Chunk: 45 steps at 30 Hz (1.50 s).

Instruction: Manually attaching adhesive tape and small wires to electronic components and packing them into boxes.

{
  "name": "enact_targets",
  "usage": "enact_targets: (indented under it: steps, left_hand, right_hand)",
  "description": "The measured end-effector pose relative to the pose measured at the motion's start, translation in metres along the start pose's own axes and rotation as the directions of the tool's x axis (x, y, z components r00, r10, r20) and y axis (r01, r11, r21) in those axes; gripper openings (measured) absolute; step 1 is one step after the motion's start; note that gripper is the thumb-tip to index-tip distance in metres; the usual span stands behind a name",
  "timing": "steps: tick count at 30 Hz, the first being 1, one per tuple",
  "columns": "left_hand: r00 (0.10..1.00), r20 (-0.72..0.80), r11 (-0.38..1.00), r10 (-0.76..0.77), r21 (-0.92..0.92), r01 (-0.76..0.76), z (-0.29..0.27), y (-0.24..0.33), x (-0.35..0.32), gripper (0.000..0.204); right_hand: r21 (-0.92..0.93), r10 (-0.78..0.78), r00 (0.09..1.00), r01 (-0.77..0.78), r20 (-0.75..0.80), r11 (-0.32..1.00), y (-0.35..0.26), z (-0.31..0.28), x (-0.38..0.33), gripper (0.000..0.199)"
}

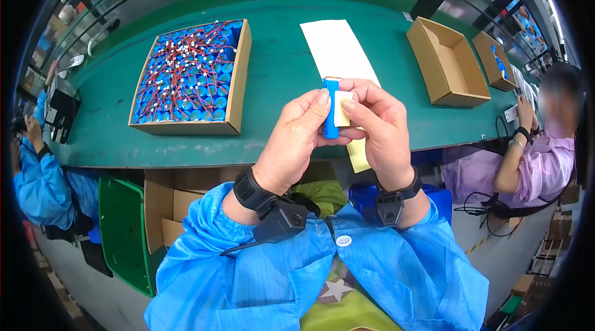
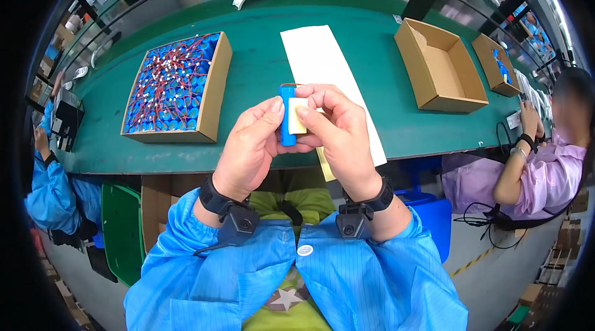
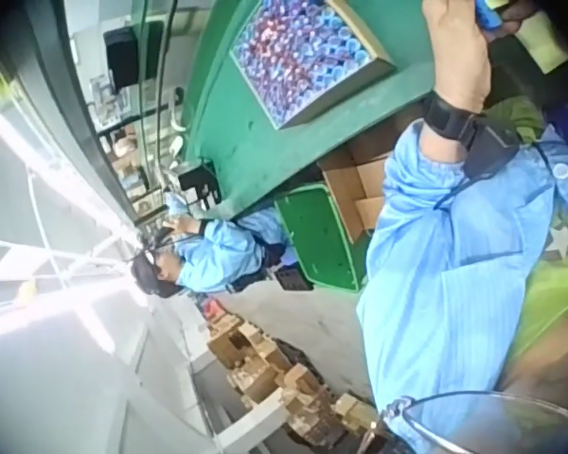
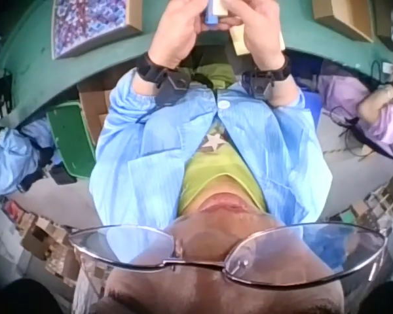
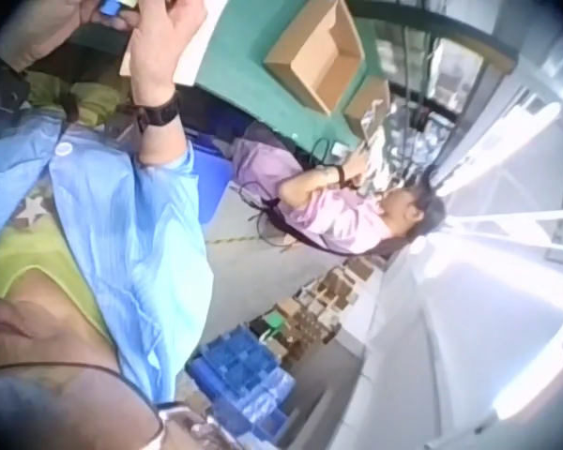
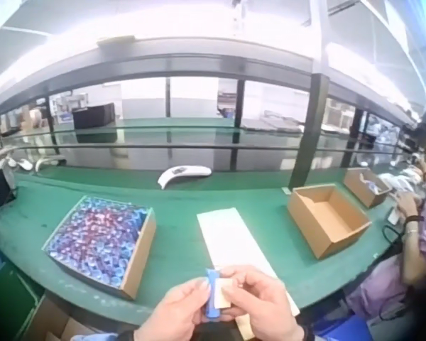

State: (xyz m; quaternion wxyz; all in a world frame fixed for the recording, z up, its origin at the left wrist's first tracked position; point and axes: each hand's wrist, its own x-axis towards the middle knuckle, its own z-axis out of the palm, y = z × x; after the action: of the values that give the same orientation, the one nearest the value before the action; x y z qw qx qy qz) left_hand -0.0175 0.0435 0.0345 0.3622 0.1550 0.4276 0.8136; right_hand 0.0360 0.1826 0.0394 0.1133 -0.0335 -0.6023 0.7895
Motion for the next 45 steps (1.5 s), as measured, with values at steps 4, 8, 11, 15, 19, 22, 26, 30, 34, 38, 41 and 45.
enact_targets:
  steps: [4,8,11,15,19,22,26,30,34,38,41,45]
  left_hand:
    - [0.997,0.07,0.987,-0.035,0.158,0.024,0.005,0.005,-0.003,0.034]
    - [0.993,0.093,0.975,-0.071,0.216,0.05,0.002,0.003,-0.001,0.03]
    - [0.994,0.089,0.982,-0.062,0.183,0.044,0.003,0.008,0.003,0.032]
    - [0.998,0.063,0.982,-0.005,0.189,-0.007,0.005,0.005,0.002,0.031]
    - [0.948,0.281,0.982,-0.152,0.15,0.113,0.015,0.004,0.001,0.03]
    - [0.859,0.473,0.951,-0.197,-0.121,0.285,0.013,0.004,-0.003,0.032]
    - [0.768,0.626,0.609,-0.134,-0.559,0.562,0.019,-0.012,-0.005,0.034]
    - [0.833,0.402,0.911,-0.381,0.006,0.413,0.023,0.005,-0.005,0.022]
    - [0.99,0.143,0.564,-0.007,0.818,-0.115,0.003,0.054,-0.036,0.021]
    - [0.912,0.083,-0.053,0.402,0.996,-0.068,-0.055,0.12,0.009,0.018]
    - [0.854,0.172,-0.337,0.491,0.941,0.004,-0.101,0.138,0.04,0.019]
    - [0.91,0.105,-0.379,0.401,0.923,0.061,-0.118,0.133,0.074,0.011]
  right_hand:
    - [-0.086,-0.05,0.998,0.053,0.035,0.995,0.0,-0.008,0.001,0.006]
    - [-0.407,-0.312,0.942,0.336,0.126,0.85,0.005,-0.016,0.004,0.007]
    - [-0.777,-0.529,0.809,0.497,0.255,0.386,0.001,-0.019,0.006,0.009]
    - [-0.437,-0.192,0.981,0.157,-0.036,0.885,-0.013,-0.031,0.003,0.023]
    - [0.017,0.061,0.956,-0.069,0.288,0.997,-0.009,-0.022,0.004,0.041]
    - [0.361,-0.006,0.897,-0.171,0.442,0.917,0.007,-0.021,-0.003,0.056]
    - [0.61,-0.192,0.923,-0.057,0.334,0.79,0.017,-0.006,-0.022,0.047]
    - [0.368,-0.229,0.965,0.168,0.127,0.915,-0.016,-0.02,-0.016,0.041]
    - [-0.788,-0.51,0.844,0.196,-0.167,0.583,-0.053,-0.107,0.035,0.031]
    - [-0.912,-0.655,0.713,-0.4,-0.25,-0.087,-0.031,-0.268,0.075,0.037]
    - [-0.861,-0.511,0.786,-0.483,-0.348,-0.157,-0.031,-0.277,0.092,0.034]
    - [-0.887,-0.464,0.815,-0.447,-0.347,-0.121,-0.03,-0.253,0.079,0.031]
